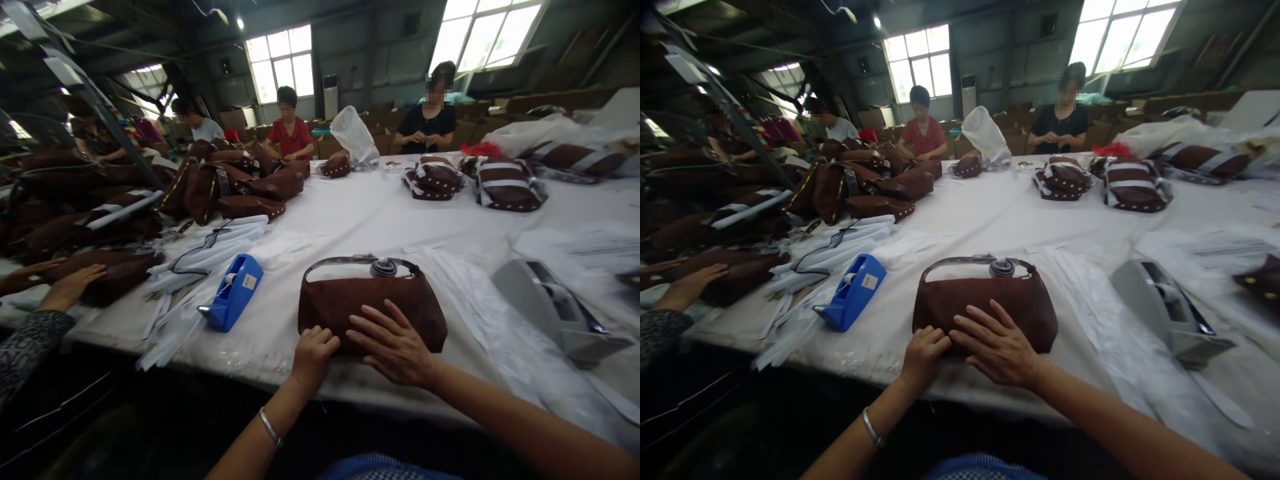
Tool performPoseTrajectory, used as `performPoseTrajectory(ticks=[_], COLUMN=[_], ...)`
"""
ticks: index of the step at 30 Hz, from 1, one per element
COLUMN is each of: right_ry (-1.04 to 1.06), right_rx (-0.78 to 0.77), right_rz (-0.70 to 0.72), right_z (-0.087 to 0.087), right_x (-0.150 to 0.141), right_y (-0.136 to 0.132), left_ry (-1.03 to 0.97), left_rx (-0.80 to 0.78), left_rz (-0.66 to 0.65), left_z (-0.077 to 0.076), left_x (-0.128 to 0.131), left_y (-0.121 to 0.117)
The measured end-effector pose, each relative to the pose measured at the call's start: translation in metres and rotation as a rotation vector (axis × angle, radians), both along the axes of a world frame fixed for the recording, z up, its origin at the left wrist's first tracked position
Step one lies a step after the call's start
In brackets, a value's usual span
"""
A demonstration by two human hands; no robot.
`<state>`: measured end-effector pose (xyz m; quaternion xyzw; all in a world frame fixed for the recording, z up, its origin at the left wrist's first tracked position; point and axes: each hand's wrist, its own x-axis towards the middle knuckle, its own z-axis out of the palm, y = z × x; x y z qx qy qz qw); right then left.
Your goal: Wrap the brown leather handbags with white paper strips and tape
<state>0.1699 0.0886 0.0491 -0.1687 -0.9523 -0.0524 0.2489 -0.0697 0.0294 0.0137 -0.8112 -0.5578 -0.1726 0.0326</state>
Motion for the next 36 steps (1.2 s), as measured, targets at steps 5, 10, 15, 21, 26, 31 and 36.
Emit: performPoseTrajectory(ticks=[5, 10, 15, 21, 26, 31, 36], right_ry=[-0.151, -0.088, 0.389, 0.288, 0.251, 0.234, 0.320], right_rx=[-0.094, -0.249, -0.703, -1.051, -1.078, -1.186, -1.723], right_rz=[-0.066, 0.038, -0.045, -0.127, -0.135, -0.149, -0.152], right_z=[-0.038, -0.026, 0.035, -0.001, -0.033, -0.001, 0.018], right_x=[-0.008, -0.001, -0.014, -0.058, -0.062, -0.068, -0.104], right_y=[0.018, 0.018, -0.001, 0.016, 0.033, 0.033, 0.044], left_ry=[-0.071, -0.219, -0.318, -0.328, -0.368, -0.456, -0.466], left_rx=[-0.114, -0.188, -0.187, -0.161, -0.064, -0.063, -0.106], left_rz=[-0.023, 0.006, 0.065, -0.003, 0.103, 0.327, 0.407], left_z=[0.016, 0.030, 0.024, 0.015, 0.004, -0.011, 0.004], left_x=[-0.004, -0.002, -0.001, -0.006, -0.014, -0.012, -0.008], left_y=[0.001, -0.009, -0.006, -0.009, -0.028, -0.032, -0.026])
